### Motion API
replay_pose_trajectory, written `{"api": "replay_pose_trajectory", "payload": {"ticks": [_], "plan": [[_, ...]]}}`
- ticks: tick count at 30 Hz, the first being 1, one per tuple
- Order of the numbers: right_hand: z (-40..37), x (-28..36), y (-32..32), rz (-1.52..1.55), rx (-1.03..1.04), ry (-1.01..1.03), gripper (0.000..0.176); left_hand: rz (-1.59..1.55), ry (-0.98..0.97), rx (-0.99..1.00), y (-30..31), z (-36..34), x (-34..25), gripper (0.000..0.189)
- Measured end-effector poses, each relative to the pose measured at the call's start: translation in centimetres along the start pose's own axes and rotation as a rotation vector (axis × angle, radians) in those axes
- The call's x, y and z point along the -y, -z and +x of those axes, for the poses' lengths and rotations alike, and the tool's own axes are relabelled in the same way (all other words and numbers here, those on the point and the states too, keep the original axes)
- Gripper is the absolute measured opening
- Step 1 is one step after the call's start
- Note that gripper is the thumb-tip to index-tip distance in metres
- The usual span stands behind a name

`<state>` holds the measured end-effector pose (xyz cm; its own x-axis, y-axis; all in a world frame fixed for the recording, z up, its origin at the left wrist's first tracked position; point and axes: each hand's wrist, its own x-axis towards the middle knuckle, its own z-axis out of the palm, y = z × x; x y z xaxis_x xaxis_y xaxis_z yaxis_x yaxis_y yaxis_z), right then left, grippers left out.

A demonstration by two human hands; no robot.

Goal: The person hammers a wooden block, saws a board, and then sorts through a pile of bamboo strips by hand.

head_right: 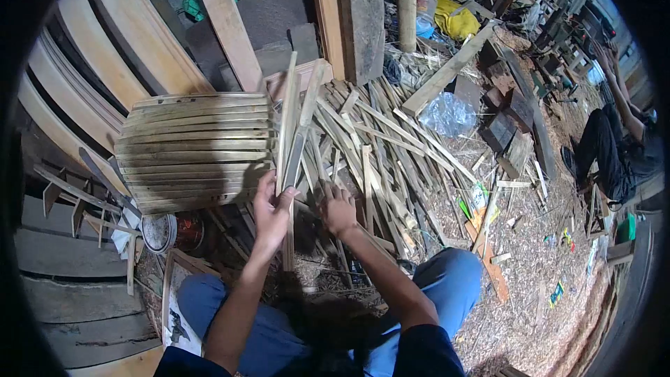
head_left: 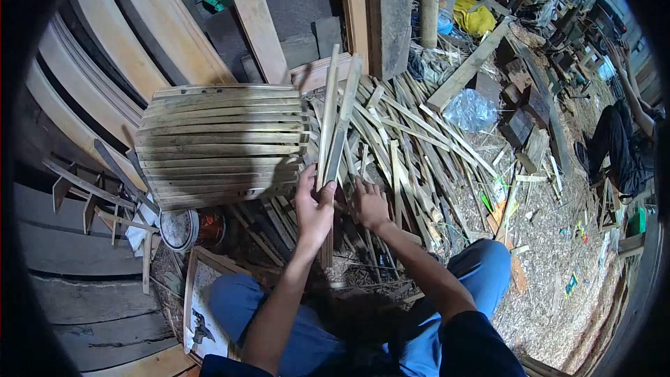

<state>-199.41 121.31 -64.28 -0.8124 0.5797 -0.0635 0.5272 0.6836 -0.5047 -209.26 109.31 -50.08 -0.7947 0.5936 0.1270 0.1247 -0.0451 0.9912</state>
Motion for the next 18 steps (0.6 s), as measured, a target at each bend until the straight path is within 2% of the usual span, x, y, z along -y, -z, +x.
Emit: {"api": "replay_pose_trajectory", "payload": {"ticks": [2, 4, 6, 7, 10, 11, 12, 13, 14, 15, 18], "plan": [[0.4, 0.5, -1.0, -0.264, 0.041, -0.044, 0.068, 0.01, 0.036, -0.038, 0.3, 0.2, 0.2, 0.044], [1.3, 1.4, -1.5, -0.236, -0.025, -0.079, 0.063, 0.011, 0.045, -0.06, 0.3, 0.5, -0.4, 0.042], [2.4, 1.7, -1.8, -0.311, 0.18, -0.2, 0.081, -0.023, 0.069, -0.094, 0.1, 0.7, -0.6, 0.042], [2.5, 1.7, -2.5, -0.439, 0.062, -0.149, 0.07, -0.027, 0.064, -0.093, 0.1, 0.8, -0.6, 0.042], [2.6, 0.5, -4.3, -0.504, 0.061, -0.17, 0.06, 0.006, 0.031, -0.101, 0.0, 0.6, -1.2, 0.043], [2.8, -0.5, -5.4, -0.533, -0.064, -0.133, 0.053, 0.003, 0.065, -0.089, 0.1, 0.5, -1.7, 0.043], [2.9, -0.9, -4.8, -0.534, -0.065, -0.132, 0.053, 0.002, 0.103, -0.077, 0.2, 0.4, -2.0, 0.044], [3.0, -0.8, -3.4, -0.376, 0.067, -0.161, 0.051, 0.002, 0.104, -0.077, 0.2, 0.5, -1.4, 0.044], [3.1, -0.6, -2.2, -0.216, 0.199, -0.191, 0.05, 0.02, 0.024, -0.103, 0.2, 0.8, -0.7, 0.045], [2.8, 0.2, -0.9, -0.224, 0.242, -0.22, 0.046, 0.035, -0.057, -0.131, 0.0, 1.0, -1.0, 0.046], [1.5, 0.4, -0.1, -0.208, 0.162, -0.159, 0.044, 0.021, 0.045, -0.129, -0.1, 0.7, -2.2, 0.045]]}}
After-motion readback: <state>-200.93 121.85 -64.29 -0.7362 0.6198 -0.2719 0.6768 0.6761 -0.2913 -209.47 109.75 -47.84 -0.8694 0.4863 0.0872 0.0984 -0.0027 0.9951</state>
